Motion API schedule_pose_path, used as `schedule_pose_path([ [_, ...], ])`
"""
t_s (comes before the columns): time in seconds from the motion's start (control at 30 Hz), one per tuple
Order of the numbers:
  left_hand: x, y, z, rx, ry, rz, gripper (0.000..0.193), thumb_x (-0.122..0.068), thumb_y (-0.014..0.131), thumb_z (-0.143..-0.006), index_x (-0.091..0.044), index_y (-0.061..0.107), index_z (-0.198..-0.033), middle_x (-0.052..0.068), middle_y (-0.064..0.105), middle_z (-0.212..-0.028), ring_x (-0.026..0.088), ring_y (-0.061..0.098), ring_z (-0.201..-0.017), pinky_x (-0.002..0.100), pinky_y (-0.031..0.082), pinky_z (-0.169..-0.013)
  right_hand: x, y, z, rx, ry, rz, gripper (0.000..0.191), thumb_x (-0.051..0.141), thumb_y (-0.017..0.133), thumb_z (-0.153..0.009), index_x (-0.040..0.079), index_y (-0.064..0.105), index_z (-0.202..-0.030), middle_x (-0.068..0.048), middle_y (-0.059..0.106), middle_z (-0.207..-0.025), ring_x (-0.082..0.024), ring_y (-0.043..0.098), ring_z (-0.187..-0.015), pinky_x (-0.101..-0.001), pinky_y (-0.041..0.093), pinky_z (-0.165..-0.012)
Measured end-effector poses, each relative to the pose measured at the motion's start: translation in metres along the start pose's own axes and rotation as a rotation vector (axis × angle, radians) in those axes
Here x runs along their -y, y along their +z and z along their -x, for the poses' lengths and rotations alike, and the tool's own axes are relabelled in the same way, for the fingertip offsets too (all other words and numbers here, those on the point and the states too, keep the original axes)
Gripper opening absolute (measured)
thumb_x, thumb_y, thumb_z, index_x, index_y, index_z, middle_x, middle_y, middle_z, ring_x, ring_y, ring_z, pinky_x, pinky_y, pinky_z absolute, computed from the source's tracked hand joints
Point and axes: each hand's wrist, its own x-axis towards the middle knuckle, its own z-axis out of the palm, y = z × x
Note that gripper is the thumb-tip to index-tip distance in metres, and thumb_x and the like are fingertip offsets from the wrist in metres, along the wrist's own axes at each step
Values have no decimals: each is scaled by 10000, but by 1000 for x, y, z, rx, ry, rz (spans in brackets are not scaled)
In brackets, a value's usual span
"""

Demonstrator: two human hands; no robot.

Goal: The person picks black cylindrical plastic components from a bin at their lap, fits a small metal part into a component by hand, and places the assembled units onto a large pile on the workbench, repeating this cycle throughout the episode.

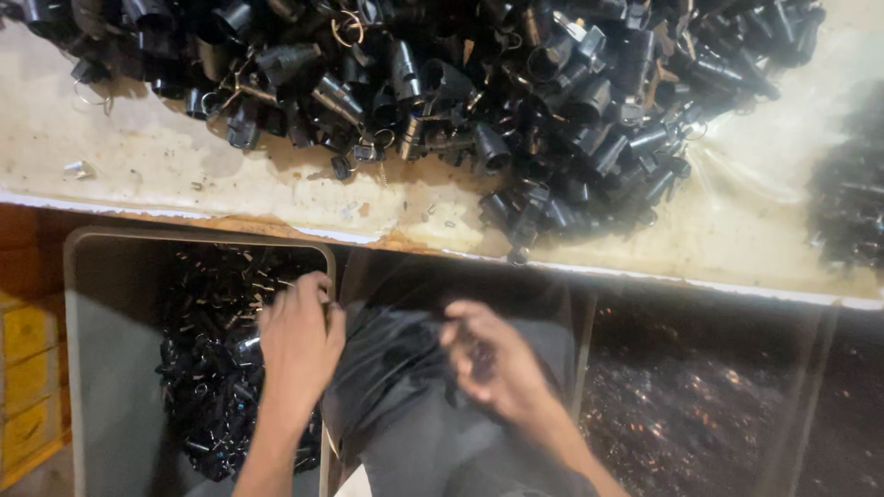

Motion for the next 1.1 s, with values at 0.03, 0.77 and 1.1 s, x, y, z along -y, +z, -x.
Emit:
schedule_pose_path([
  [0.03,-4,-3,-7,-75,166,-107,131,-156,603,-906,-120,645,-1025,115,706,-923,327,697,-828,443,503,-715,-5,-5,1,-10,-4,9,332,256,533,-982,66,531,-1254,-134,654,-935,-138,532,-588,-243,336,-323],
  [0.77,-110,19,-28,423,-224,1486,356,-219,667,-1024,-115,557,-1346,44,578,-999,134,522,-810,273,439,-682,24,-19,25,165,-469,-92,395,222,652,-1022,108,530,-1380,-73,547,-989,-99,503,-641,-190,370,-370],
  [1.1,-85,14,-18,303,452,693,605,-114,748,-896,-102,545,-1466,74,629,-991,291,603,-899,394,482,-867,25,21,48,-242,-1005,955,219,55,774,-933,41,663,-1121,-43,683,-922,-73,609,-655,-212,509,-555],
])
